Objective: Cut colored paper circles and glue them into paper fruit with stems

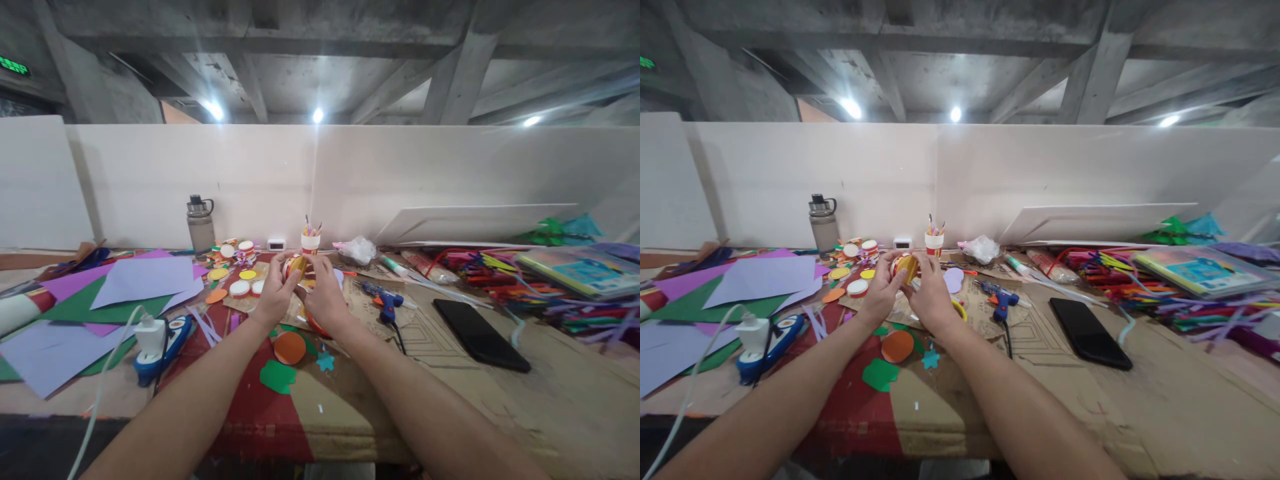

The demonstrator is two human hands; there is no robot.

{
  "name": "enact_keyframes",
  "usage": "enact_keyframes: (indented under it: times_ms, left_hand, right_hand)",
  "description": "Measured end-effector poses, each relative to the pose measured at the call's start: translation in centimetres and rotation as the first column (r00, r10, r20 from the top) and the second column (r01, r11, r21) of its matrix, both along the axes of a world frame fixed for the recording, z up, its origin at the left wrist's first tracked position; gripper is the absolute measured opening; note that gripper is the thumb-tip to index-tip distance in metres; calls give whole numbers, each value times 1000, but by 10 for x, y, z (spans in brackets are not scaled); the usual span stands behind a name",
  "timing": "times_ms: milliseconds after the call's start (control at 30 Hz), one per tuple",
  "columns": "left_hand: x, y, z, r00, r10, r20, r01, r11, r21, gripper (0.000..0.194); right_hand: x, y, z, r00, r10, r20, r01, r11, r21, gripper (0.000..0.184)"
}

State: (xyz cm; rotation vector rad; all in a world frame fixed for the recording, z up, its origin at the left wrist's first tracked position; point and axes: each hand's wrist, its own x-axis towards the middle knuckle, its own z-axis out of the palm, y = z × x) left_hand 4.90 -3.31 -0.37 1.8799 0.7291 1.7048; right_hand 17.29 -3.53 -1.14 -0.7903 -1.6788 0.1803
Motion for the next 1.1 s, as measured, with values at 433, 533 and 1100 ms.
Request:
enact_keyframes:
  times_ms: [433, 533, 1100]
  left_hand:
    - [-1, 1, 1, 993, 92, -80, -83, 991, 105, 32]
    - [0, -1, 1, 993, 88, -75, -81, 992, 94, 32]
    - [0, -1, 2, 985, 136, -101, -129, 988, 79, 30]
  right_hand:
    - [-1, -1, -1, 999, -34, 12, 33, 999, 38, 58]
    - [-1, -1, -1, 999, -38, 19, 37, 999, 36, 58]
    - [-2, -4, 1, 997, -71, 36, 69, 997, 34, 56]
